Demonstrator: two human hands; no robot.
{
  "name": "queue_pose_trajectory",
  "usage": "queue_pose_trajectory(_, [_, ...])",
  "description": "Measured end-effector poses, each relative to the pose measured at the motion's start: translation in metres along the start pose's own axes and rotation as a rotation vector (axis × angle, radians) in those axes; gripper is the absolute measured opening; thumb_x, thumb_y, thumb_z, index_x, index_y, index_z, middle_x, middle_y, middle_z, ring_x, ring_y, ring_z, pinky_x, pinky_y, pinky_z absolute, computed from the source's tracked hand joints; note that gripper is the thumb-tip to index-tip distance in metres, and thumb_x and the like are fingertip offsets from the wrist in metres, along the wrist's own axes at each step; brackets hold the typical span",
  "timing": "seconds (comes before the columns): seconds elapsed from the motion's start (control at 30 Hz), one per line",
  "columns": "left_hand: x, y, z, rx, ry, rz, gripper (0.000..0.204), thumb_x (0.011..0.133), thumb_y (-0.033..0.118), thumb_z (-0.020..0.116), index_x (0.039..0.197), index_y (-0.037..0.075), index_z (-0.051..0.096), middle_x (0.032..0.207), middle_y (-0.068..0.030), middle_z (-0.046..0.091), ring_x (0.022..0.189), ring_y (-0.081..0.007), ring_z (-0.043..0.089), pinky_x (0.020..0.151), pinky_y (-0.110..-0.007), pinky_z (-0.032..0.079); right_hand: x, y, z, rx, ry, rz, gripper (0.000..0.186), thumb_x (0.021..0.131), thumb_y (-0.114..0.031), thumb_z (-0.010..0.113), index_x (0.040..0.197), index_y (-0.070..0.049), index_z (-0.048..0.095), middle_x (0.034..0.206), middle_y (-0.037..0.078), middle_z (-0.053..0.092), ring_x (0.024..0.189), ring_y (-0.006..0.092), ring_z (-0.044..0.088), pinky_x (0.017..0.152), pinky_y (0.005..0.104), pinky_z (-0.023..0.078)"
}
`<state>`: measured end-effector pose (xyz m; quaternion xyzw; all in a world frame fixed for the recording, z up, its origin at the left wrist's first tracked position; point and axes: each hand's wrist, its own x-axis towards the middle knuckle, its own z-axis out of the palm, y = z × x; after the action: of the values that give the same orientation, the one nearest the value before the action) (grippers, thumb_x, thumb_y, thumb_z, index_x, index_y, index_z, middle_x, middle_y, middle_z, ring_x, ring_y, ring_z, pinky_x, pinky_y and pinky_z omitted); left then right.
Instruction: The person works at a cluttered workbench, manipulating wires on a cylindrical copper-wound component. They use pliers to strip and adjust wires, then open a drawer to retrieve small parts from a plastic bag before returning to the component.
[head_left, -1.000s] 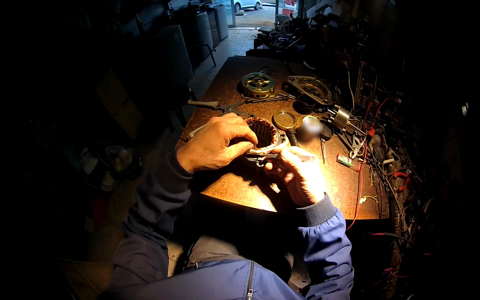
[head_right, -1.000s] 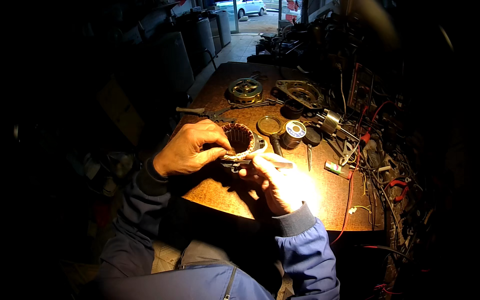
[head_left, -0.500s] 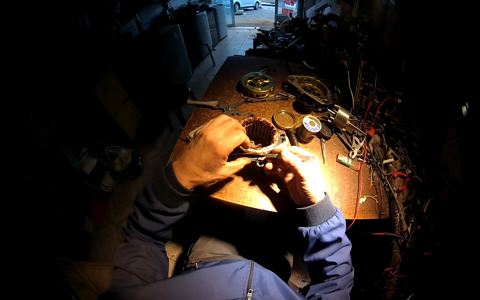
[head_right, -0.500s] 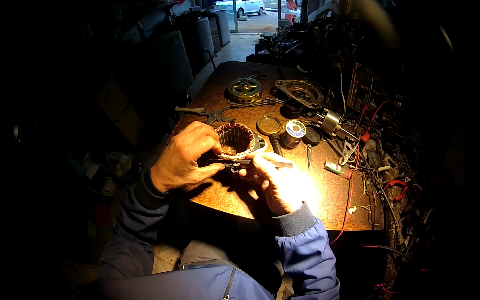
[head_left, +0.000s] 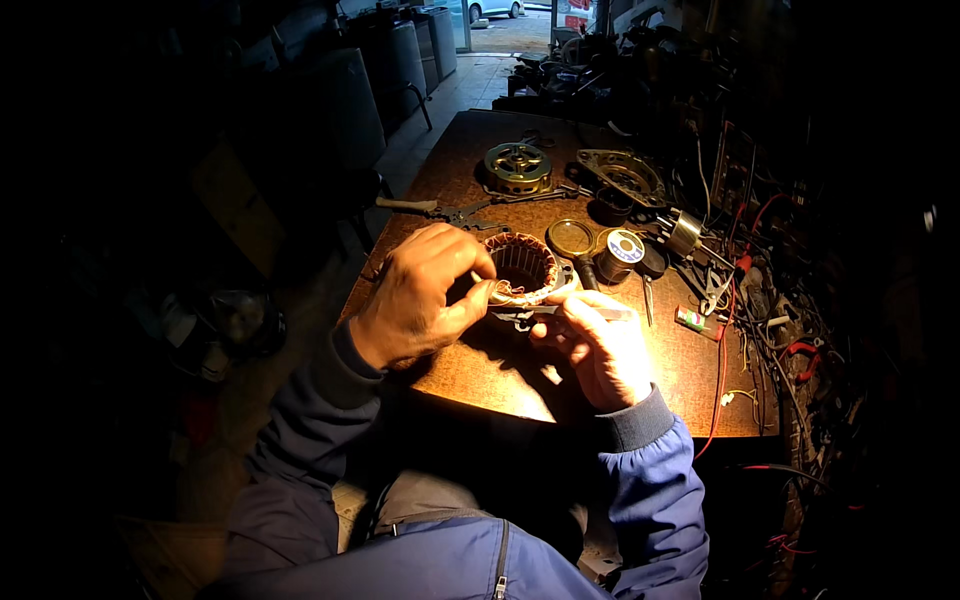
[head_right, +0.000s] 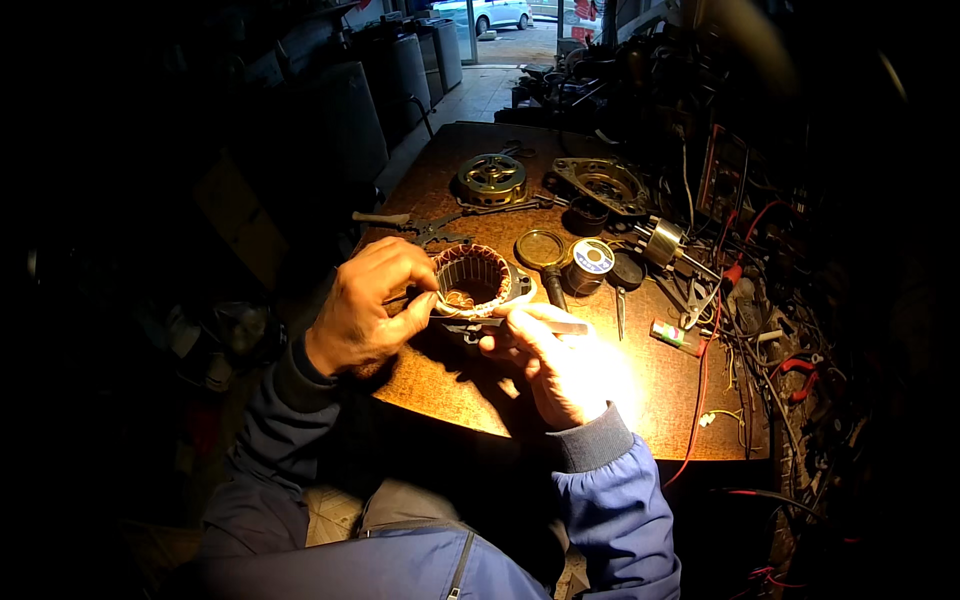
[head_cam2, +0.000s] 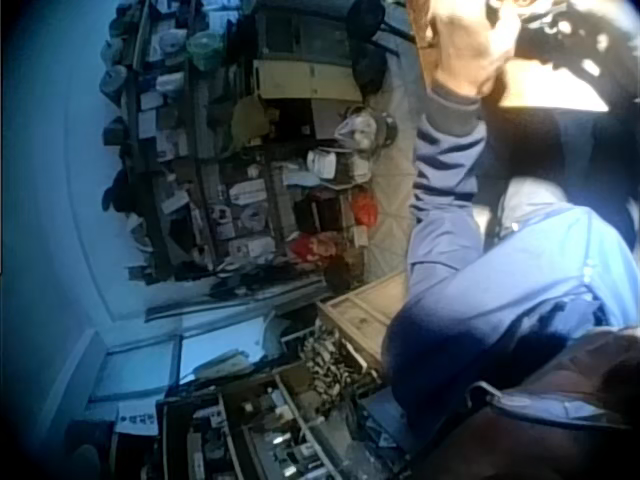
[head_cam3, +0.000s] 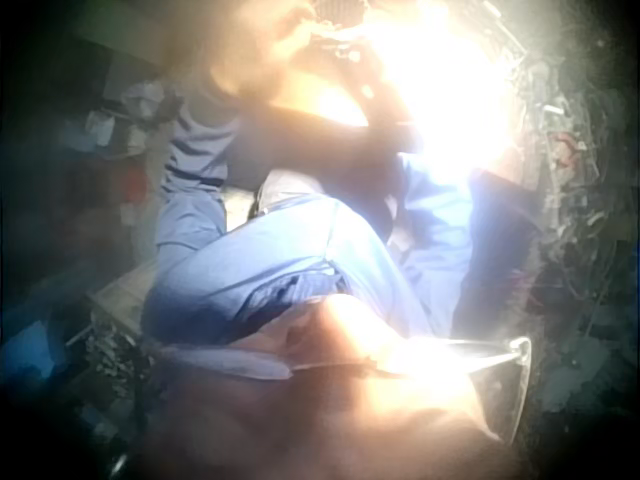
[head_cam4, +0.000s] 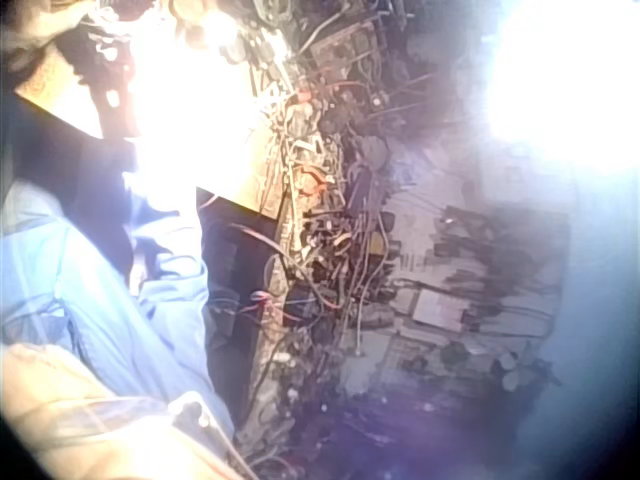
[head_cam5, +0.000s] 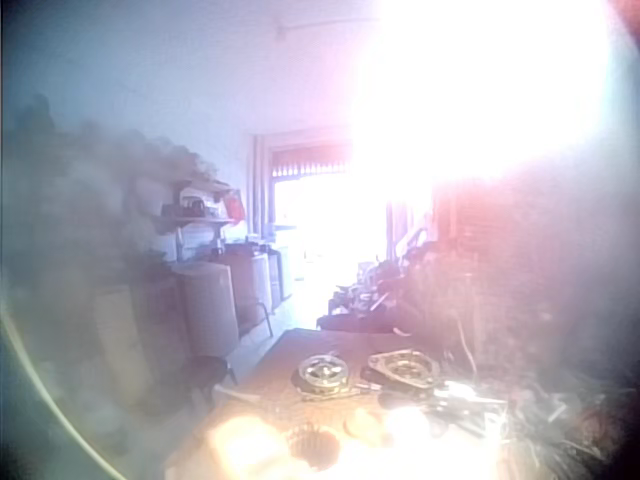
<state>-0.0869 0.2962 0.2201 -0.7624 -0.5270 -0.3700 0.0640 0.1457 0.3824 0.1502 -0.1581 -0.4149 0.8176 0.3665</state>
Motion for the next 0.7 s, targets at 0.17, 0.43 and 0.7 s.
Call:
queue_pose_trajectory(0.17, [0.018,-0.002,0.01,-0.078,-0.113,0.041,0.019,0.086,0.02,0.081,0.092,0.003,0.075,0.088,-0.0104,0.069,0.092,-0.0278,0.064,0.09,-0.043,0.049,0.0,0.0,-0.001,0.022,-0.017,0.014,0.027,0.103,-0.018,0.069,0.119,0.003,0.069,0.11,0.014,0.074,0.094,0.024,0.074,0.086,0.0377,0.062])
queue_pose_trajectory(0.43, [0.02,-0.009,0.01,-0.286,-0.271,-0.289,0.007,0.097,0.006,0.072,0.102,0.0,0.072,0.097,-0.0085,0.072,0.091,-0.0182,0.068,0.083,-0.032,0.054,-0.001,-0.001,0.0,0.021,-0.005,0.026,0.029,0.102,-0.018,0.07,0.121,0.004,0.069,0.112,0.014,0.074,0.095,0.023,0.074,0.088,0.0378,0.062])
queue_pose_trajectory(0.7, [0.019,-0.019,0.019,-0.554,-0.23,-0.356,0.008,0.097,0.0,0.069,0.104,-0.002,0.068,0.107,-0.0072,0.07,0.101,-0.0118,0.065,0.092,-0.028,0.053,0.001,0.003,-0.003,0.029,-0.005,-0.013,0.026,0.102,-0.016,0.07,0.118,0.004,0.069,0.11,0.013,0.073,0.095,0.0228,0.073,0.089,0.0379,0.062])
